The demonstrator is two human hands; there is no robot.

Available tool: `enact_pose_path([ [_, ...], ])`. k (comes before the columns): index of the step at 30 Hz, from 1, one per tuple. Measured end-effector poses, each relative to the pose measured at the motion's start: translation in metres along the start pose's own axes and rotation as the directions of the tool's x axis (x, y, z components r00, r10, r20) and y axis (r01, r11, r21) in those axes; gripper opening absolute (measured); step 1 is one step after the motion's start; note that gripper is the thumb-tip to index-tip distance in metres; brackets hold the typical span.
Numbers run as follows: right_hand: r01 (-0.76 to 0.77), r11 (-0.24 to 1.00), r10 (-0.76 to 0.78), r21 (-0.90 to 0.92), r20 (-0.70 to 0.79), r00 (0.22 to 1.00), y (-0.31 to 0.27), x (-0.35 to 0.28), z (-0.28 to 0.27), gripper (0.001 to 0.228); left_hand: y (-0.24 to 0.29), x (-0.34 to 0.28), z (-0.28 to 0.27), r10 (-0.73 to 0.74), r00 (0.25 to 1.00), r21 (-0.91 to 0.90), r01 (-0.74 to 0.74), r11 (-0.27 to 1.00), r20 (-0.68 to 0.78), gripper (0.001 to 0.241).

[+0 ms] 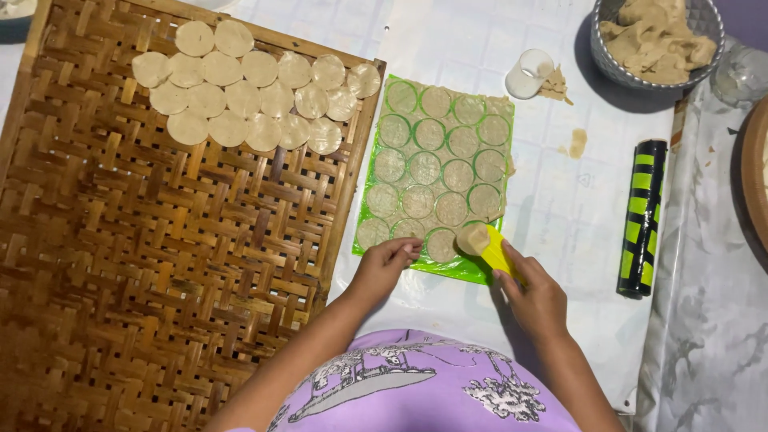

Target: Preparing small circular dough wrappers for cooking.

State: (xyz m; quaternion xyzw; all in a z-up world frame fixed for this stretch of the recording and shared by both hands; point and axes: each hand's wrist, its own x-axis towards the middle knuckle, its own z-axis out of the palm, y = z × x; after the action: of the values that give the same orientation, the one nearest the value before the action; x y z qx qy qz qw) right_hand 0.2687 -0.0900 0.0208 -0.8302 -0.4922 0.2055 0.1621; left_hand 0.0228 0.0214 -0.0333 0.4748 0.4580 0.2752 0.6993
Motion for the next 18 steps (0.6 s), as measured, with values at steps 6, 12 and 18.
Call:
enact_pose_path([
  [6, 0.294, 0.956, -0.294, 0.006, -0.044, 0.955, -0.034, -0.006, -0.005, 0.055, 0.005, 0.018, -0.004, -0.241, 0.951, -0.376, 0.298, 0.877, 0.192, 0.058],
  [12, 0.401, 0.881, -0.398, -0.25, 0.066, 0.915, -0.075, 0.002, -0.003, 0.052, 0.021, 0.017, -0.032, -0.174, 0.982, -0.218, 0.187, 0.958, 0.076, 0.031],
  [18, 0.354, 0.856, -0.316, -0.377, 0.16, 0.935, -0.121, 0.01, 0.016, 0.052, 0.035, -0.009, -0.048, 0.249, 0.939, 0.247, -0.19, 0.95, -0.238, 0.012],
])
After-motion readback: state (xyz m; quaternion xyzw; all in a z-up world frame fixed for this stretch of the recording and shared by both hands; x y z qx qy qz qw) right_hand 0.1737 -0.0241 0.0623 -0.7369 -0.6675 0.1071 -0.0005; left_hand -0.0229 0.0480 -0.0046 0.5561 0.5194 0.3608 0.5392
